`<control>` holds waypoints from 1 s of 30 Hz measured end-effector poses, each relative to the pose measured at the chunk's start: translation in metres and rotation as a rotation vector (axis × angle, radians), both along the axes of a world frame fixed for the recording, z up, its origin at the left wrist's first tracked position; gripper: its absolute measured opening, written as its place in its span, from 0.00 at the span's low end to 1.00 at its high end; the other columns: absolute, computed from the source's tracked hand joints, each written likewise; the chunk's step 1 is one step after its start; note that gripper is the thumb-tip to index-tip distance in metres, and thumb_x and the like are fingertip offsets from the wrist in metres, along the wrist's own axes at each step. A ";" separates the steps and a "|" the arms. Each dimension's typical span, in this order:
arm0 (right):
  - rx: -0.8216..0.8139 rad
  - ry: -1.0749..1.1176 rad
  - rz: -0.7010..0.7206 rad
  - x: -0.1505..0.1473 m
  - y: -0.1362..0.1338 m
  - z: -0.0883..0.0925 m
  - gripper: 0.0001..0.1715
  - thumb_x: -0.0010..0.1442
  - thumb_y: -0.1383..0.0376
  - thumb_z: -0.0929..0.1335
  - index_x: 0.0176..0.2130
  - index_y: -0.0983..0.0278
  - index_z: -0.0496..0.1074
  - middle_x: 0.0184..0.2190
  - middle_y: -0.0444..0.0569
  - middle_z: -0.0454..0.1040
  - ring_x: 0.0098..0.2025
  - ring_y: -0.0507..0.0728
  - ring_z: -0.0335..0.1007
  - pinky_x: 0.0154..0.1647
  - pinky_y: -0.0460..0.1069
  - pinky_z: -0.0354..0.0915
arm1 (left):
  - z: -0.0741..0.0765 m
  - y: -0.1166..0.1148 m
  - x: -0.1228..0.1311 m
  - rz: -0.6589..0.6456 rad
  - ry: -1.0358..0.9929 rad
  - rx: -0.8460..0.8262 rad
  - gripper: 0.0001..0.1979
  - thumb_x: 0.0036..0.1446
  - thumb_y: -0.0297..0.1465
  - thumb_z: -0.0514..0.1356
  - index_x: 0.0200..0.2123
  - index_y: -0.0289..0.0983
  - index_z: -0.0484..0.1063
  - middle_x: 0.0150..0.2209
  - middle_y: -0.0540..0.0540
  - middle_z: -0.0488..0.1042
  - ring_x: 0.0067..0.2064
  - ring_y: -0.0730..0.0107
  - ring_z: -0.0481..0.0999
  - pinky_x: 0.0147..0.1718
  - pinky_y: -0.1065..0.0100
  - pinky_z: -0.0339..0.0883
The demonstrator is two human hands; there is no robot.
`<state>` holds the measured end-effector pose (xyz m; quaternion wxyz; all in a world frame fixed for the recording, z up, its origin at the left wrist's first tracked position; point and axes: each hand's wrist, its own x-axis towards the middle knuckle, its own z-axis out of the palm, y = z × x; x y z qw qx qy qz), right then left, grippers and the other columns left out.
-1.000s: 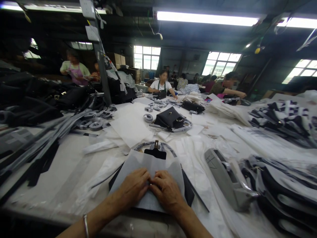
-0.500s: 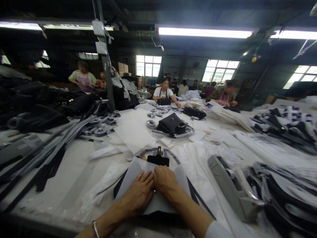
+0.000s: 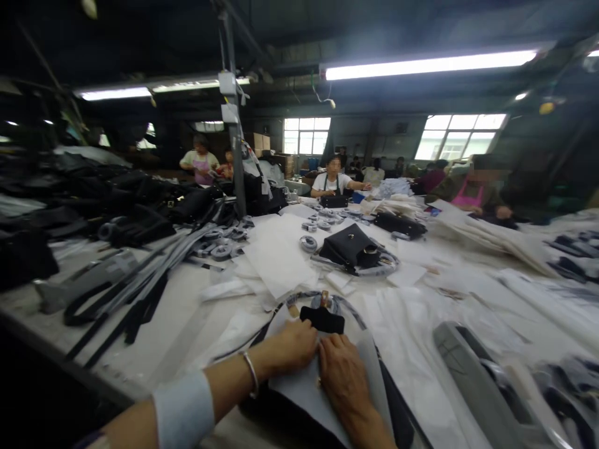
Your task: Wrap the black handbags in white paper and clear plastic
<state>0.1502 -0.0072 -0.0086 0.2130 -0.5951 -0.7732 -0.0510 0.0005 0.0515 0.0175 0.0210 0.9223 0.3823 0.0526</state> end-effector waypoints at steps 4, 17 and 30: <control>0.105 -0.041 0.042 0.009 0.010 -0.027 0.14 0.67 0.70 0.61 0.36 0.59 0.74 0.36 0.49 0.75 0.40 0.60 0.71 0.42 0.54 0.63 | -0.020 -0.014 0.006 0.152 -0.082 0.135 0.09 0.64 0.32 0.55 0.40 0.33 0.73 0.41 0.38 0.75 0.45 0.53 0.74 0.44 0.52 0.68; 0.114 -0.326 -0.011 0.008 0.004 -0.014 0.10 0.63 0.72 0.65 0.38 0.58 0.74 0.32 0.48 0.74 0.35 0.62 0.69 0.34 0.55 0.55 | -0.036 -0.013 0.000 0.253 -0.249 0.215 0.09 0.65 0.33 0.57 0.35 0.36 0.73 0.35 0.44 0.76 0.41 0.58 0.75 0.47 0.54 0.64; -0.162 -0.056 -0.283 0.004 0.021 -0.006 0.17 0.71 0.59 0.58 0.43 0.63 0.72 0.29 0.52 0.78 0.30 0.61 0.78 0.33 0.53 0.66 | -0.032 -0.005 0.000 0.326 -0.257 0.123 0.10 0.67 0.28 0.52 0.45 0.31 0.71 0.38 0.37 0.77 0.41 0.53 0.79 0.46 0.51 0.68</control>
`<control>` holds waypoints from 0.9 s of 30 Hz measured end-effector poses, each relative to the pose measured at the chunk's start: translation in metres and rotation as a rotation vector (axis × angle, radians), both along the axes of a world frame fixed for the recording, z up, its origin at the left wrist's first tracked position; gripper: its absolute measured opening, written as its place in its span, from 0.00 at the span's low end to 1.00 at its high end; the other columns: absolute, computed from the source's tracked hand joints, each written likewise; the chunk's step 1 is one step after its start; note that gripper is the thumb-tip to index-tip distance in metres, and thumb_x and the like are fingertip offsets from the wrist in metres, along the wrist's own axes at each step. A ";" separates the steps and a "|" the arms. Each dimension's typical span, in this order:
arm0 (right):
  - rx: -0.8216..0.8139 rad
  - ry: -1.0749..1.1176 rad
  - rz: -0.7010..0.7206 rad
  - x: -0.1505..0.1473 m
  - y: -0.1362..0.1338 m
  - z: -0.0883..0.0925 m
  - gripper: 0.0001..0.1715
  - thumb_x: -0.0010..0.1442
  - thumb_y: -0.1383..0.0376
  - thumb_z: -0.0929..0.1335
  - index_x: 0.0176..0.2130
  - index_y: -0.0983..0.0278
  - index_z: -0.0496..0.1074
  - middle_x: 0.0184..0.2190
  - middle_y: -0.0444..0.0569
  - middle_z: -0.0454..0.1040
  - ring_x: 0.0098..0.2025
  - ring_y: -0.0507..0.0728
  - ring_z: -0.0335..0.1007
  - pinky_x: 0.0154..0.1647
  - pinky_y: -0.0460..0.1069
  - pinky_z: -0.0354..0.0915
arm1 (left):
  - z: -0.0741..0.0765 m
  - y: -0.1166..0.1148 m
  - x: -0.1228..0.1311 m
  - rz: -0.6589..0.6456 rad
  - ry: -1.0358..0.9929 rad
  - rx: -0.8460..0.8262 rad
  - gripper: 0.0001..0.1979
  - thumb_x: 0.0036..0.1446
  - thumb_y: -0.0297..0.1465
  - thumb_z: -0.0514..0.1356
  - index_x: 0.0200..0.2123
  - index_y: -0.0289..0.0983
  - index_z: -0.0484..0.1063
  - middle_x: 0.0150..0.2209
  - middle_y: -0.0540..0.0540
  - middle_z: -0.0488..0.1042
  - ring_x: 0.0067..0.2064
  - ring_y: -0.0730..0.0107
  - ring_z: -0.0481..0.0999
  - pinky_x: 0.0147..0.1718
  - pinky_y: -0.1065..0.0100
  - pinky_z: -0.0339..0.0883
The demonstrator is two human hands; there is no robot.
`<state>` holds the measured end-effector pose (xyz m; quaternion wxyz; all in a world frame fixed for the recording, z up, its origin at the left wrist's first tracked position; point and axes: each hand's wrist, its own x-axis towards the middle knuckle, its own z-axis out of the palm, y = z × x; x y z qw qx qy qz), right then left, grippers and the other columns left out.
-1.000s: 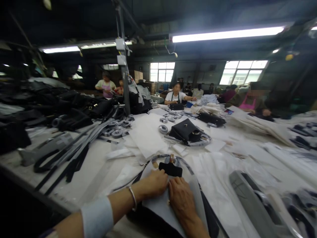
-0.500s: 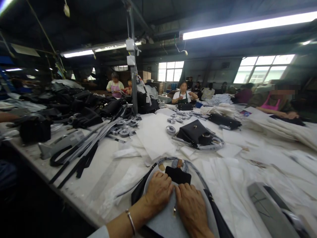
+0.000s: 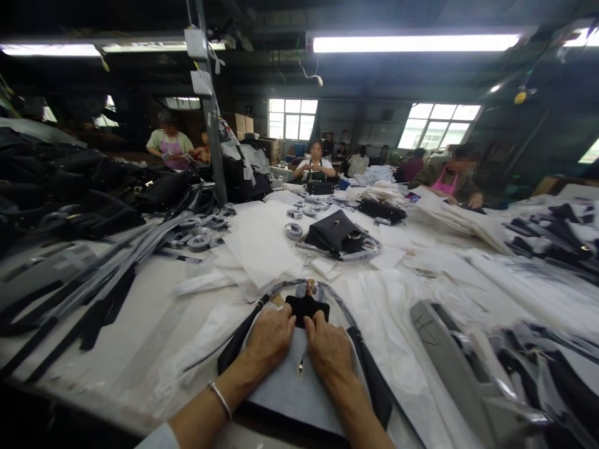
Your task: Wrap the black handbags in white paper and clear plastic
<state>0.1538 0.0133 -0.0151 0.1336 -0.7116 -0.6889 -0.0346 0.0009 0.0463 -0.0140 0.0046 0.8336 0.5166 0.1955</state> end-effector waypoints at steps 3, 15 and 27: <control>0.192 0.165 -0.068 0.004 0.006 -0.011 0.23 0.69 0.58 0.58 0.58 0.66 0.63 0.48 0.61 0.76 0.46 0.65 0.76 0.44 0.56 0.69 | -0.005 0.002 0.001 0.078 -0.069 -0.016 0.19 0.65 0.27 0.55 0.58 0.29 0.64 0.54 0.30 0.72 0.51 0.48 0.76 0.49 0.51 0.68; 0.150 0.944 0.060 0.023 -0.001 0.012 0.35 0.66 0.43 0.56 0.57 0.62 0.70 0.47 0.53 0.76 0.50 0.62 0.72 0.55 0.56 0.65 | 0.002 0.005 -0.014 -0.053 -0.423 -0.113 0.15 0.52 0.20 0.51 0.41 0.37 0.71 0.42 0.42 0.75 0.47 0.59 0.74 0.50 0.59 0.66; 0.195 0.831 0.300 0.011 -0.013 0.009 0.18 0.63 0.54 0.67 0.25 0.60 0.66 0.26 0.45 0.69 0.31 0.57 0.67 0.35 0.49 0.64 | 0.014 -0.001 -0.026 -0.207 -0.709 -0.208 0.10 0.52 0.24 0.51 0.31 0.39 0.71 0.32 0.50 0.75 0.36 0.67 0.74 0.40 0.66 0.68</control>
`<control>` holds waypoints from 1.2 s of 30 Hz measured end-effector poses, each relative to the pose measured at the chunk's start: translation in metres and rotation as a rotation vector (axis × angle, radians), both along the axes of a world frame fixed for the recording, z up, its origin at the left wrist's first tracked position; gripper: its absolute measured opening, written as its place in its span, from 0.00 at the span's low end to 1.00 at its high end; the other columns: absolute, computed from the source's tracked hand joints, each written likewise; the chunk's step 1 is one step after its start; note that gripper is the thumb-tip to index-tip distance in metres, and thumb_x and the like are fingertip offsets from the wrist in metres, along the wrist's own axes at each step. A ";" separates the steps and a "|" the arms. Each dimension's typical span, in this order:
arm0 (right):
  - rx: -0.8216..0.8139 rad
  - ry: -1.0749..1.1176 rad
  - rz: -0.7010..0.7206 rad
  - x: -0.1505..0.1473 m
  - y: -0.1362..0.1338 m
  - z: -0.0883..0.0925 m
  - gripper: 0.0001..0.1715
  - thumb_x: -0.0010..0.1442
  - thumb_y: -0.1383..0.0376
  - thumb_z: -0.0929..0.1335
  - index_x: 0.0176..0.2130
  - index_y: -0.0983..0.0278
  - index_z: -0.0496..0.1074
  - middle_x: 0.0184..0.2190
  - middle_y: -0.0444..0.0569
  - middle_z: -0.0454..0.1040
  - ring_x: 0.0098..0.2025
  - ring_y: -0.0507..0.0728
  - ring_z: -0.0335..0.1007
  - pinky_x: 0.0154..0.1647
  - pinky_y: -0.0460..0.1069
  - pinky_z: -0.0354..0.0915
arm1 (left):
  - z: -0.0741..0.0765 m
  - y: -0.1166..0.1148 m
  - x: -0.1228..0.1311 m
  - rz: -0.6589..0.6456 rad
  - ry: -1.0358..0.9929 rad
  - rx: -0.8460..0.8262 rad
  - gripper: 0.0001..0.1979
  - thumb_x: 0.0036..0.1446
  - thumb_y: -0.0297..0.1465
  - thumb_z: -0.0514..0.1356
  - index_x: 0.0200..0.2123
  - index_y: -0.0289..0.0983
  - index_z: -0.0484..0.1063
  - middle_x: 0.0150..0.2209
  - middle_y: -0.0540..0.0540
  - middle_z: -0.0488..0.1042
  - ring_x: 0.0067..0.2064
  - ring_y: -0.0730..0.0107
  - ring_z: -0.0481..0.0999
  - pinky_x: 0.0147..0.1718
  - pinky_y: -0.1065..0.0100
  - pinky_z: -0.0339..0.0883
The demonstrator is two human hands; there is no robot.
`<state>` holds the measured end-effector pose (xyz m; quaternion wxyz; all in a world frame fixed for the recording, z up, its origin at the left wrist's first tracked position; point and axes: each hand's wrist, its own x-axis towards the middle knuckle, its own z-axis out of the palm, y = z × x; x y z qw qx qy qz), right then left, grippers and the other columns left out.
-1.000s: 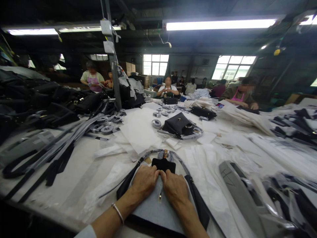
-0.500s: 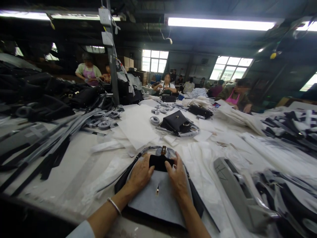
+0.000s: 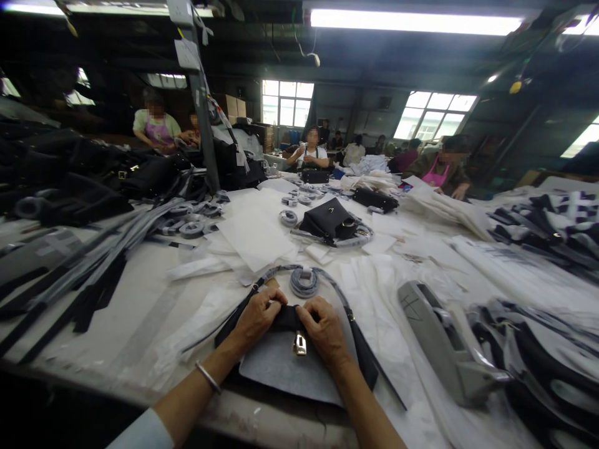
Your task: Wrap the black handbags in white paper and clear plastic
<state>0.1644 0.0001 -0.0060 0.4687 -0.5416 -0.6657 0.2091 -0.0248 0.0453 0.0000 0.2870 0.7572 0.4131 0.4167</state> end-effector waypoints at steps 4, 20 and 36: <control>-0.037 -0.028 0.117 0.002 0.001 0.004 0.10 0.62 0.60 0.67 0.30 0.60 0.68 0.30 0.45 0.71 0.34 0.57 0.68 0.38 0.50 0.65 | 0.005 -0.008 0.002 -0.092 0.002 0.077 0.11 0.51 0.22 0.51 0.30 0.39 0.72 0.32 0.48 0.74 0.39 0.66 0.73 0.44 0.64 0.67; -0.130 0.058 0.234 0.007 0.002 0.006 0.06 0.55 0.67 0.68 0.35 0.60 0.74 0.40 0.46 0.74 0.46 0.58 0.69 0.52 0.53 0.65 | 0.003 -0.019 0.002 -0.408 0.106 0.203 0.16 0.56 0.22 0.50 0.32 0.39 0.77 0.34 0.46 0.77 0.39 0.69 0.77 0.43 0.68 0.71; -0.076 0.000 0.185 0.004 0.002 -0.002 0.15 0.50 0.73 0.66 0.37 0.59 0.74 0.43 0.47 0.74 0.50 0.58 0.69 0.57 0.53 0.62 | 0.040 -0.057 -0.029 -0.576 0.498 0.147 0.34 0.50 0.16 0.50 0.59 0.43 0.65 0.57 0.48 0.73 0.57 0.67 0.73 0.59 0.65 0.64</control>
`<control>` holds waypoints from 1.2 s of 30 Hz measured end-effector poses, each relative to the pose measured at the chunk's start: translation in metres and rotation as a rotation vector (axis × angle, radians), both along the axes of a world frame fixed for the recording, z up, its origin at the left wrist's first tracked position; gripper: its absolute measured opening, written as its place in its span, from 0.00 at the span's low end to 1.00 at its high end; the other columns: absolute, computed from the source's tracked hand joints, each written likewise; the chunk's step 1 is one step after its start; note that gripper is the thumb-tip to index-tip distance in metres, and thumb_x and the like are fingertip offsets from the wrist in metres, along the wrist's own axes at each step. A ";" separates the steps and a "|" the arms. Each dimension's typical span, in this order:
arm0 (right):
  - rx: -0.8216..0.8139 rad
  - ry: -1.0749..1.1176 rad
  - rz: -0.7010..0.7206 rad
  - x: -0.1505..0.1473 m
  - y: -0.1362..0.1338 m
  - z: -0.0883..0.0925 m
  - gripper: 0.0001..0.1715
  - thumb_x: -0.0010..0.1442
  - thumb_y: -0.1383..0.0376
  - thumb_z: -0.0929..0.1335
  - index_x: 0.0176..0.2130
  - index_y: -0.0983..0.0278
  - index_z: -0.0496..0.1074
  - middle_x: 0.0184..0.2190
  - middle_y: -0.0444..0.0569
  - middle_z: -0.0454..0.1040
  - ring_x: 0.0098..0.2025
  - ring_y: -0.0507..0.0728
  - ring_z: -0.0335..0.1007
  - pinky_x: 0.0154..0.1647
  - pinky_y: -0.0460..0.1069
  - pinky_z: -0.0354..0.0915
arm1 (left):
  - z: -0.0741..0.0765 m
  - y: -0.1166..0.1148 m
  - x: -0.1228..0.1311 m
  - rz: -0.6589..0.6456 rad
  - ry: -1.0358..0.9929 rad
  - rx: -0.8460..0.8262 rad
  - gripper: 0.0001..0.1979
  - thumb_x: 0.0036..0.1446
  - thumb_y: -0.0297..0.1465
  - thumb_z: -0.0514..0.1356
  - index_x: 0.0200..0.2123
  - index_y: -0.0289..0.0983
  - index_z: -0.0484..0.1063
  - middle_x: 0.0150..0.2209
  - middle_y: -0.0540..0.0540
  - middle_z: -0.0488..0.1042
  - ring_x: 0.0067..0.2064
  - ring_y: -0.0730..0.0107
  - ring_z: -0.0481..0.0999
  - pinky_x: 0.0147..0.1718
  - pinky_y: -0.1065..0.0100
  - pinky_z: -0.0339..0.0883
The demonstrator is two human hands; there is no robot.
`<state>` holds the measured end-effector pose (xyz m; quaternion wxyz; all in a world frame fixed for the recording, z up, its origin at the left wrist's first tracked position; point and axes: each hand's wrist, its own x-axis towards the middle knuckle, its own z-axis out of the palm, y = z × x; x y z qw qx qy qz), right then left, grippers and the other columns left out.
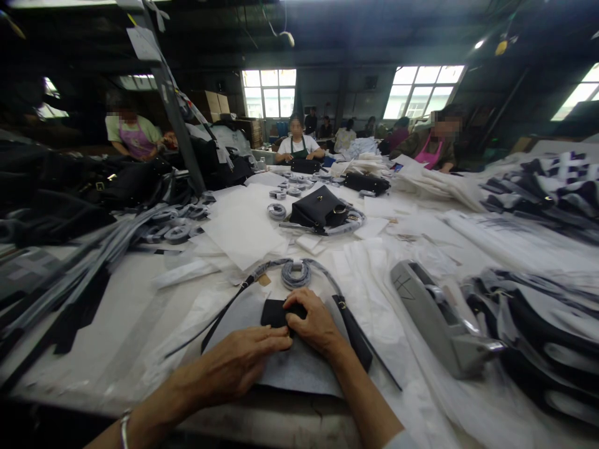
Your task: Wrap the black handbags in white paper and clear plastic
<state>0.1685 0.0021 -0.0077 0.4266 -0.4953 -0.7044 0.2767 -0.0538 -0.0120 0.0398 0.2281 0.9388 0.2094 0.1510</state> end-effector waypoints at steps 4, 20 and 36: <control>0.015 0.002 -0.006 0.000 0.001 -0.002 0.14 0.50 0.73 0.66 0.37 0.59 0.74 0.43 0.47 0.75 0.50 0.58 0.69 0.56 0.53 0.63 | -0.005 -0.016 0.001 0.035 0.038 0.116 0.30 0.55 0.18 0.51 0.60 0.42 0.63 0.60 0.46 0.70 0.59 0.65 0.71 0.62 0.62 0.60; 0.074 -0.230 0.046 0.001 -0.008 0.024 0.09 0.54 0.71 0.69 0.34 0.59 0.77 0.39 0.46 0.77 0.47 0.58 0.70 0.54 0.55 0.61 | -0.024 -0.025 0.008 0.149 0.036 0.104 0.20 0.65 0.31 0.58 0.58 0.51 0.68 0.60 0.50 0.70 0.62 0.58 0.67 0.64 0.50 0.56; -0.012 -0.705 0.458 0.006 -0.019 0.043 0.11 0.65 0.67 0.67 0.43 0.57 0.80 0.38 0.43 0.76 0.36 0.52 0.72 0.34 0.44 0.62 | -0.015 -0.014 -0.005 0.065 -0.014 -0.145 0.21 0.61 0.27 0.59 0.55 0.51 0.73 0.62 0.53 0.68 0.64 0.58 0.65 0.68 0.48 0.45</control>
